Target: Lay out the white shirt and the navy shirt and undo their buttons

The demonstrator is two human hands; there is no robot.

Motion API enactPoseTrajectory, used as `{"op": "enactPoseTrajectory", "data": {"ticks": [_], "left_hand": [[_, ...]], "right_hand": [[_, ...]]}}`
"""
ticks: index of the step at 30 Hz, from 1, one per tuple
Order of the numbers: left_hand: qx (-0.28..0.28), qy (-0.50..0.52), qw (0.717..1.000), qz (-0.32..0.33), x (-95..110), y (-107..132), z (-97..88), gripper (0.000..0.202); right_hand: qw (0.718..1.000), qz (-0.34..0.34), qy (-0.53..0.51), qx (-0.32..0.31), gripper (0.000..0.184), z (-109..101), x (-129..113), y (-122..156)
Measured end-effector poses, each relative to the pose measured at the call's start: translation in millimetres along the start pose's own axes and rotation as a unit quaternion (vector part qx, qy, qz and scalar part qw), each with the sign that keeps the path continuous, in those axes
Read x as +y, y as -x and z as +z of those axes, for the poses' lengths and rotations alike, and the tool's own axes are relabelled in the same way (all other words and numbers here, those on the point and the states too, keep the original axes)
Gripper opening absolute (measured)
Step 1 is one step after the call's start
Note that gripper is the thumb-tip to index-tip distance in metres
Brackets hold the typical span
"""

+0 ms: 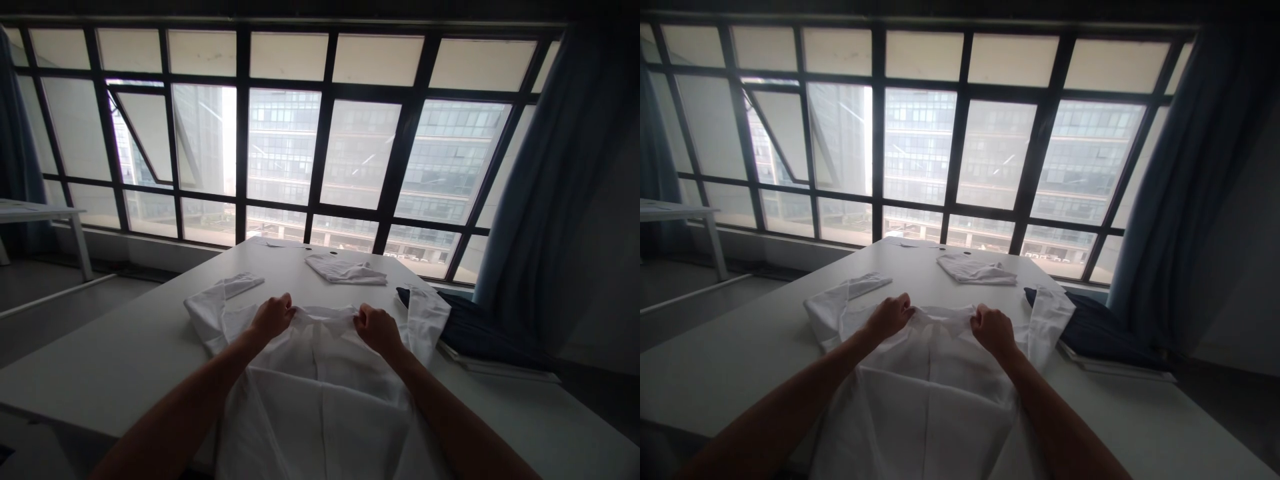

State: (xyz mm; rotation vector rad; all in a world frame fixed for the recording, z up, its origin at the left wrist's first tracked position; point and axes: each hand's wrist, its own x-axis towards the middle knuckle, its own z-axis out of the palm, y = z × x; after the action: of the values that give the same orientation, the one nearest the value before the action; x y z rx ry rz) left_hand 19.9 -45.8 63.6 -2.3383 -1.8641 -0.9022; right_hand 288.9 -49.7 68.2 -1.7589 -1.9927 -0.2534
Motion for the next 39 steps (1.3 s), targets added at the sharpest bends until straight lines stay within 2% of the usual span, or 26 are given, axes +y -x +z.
{"op": "enactPoseTrajectory", "data": {"ticks": [4, 8, 10, 11, 13, 14, 15, 16, 18, 20, 23, 25, 28, 30, 33, 36, 39], "left_hand": [[0.027, -0.042, 0.998, -0.026, -1, -3, -3.1, 0.018], [0.039, -0.035, 0.997, -0.059, -4, -11, -1.2, 0.015], [0.005, 0.077, 0.993, -0.092, -6, -16, 3.9, 0.019], [-0.019, 0.164, 0.981, -0.101, -7, -18, 7.3, 0.025], [-0.054, 0.337, 0.937, -0.076, -9, -20, 14.0, 0.044], [-0.057, 0.39, 0.918, -0.047, -11, -20, 16.7, 0.056], [-0.051, 0.409, 0.911, -0.015, -12, -19, 18.5, 0.068], [-0.043, 0.395, 0.918, 0.016, -13, -17, 19.2, 0.078], [-0.055, 0.298, 0.95, 0.068, -14, -10, 17.6, 0.082], [-0.11, 0.189, 0.968, 0.122, -11, 0, 13.1, 0.066], [-0.22, 0.087, 0.954, 0.183, -1, 16, 6.6, 0.043], [-0.252, 0.035, 0.949, 0.184, 6, 25, 5.5, 0.045], [-0.271, -0.016, 0.948, 0.163, 11, 33, 9.7, 0.053], [-0.289, -0.018, 0.945, 0.156, 10, 34, 15.3, 0.06], [-0.302, -0.002, 0.943, 0.137, 2, 26, 26.8, 0.073], [-0.27, 0.002, 0.957, 0.106, -8, 13, 39.0, 0.064], [-0.189, -0.031, 0.976, 0.104, -8, 4, 43.7, 0.053]], "right_hand": [[0.996, 0.01, -0.066, -0.063, 0.043, -4, 1, 3], [0.977, 0.031, -0.172, -0.122, 0.051, 1, -1, 3], [0.951, 0.042, -0.258, -0.162, 0.056, 4, -3, 3], [0.93, 0.047, -0.312, -0.187, 0.057, 5, -4, 2], [0.882, 0.027, -0.418, -0.215, 0.051, 6, -4, 1], [0.868, 0.004, -0.451, -0.207, 0.047, 6, -4, 1], [0.868, -0.021, -0.461, -0.184, 0.047, 6, -3, 2], [0.879, -0.046, -0.448, -0.157, 0.05, 6, -3, 3], [0.911, -0.097, -0.378, -0.131, 0.05, 5, -4, 8], [0.919, -0.163, -0.32, -0.161, 0.036, 3, -8, 15], [0.914, -0.232, -0.273, -0.188, 0.023, -1, -18, 26], [0.927, -0.23, -0.234, -0.182, 0.021, -4, -25, 33], [0.929, -0.222, -0.188, -0.229, 0.021, -4, -30, 40], [0.925, -0.211, -0.178, -0.26, 0.029, 2, -27, 40], [0.928, -0.159, -0.208, -0.264, 0.048, 19, -15, 29], [0.937, -0.121, -0.231, -0.234, 0.053, 36, -4, 14], [0.957, -0.142, -0.17, -0.186, 0.046, 41, -7, 8]]}}
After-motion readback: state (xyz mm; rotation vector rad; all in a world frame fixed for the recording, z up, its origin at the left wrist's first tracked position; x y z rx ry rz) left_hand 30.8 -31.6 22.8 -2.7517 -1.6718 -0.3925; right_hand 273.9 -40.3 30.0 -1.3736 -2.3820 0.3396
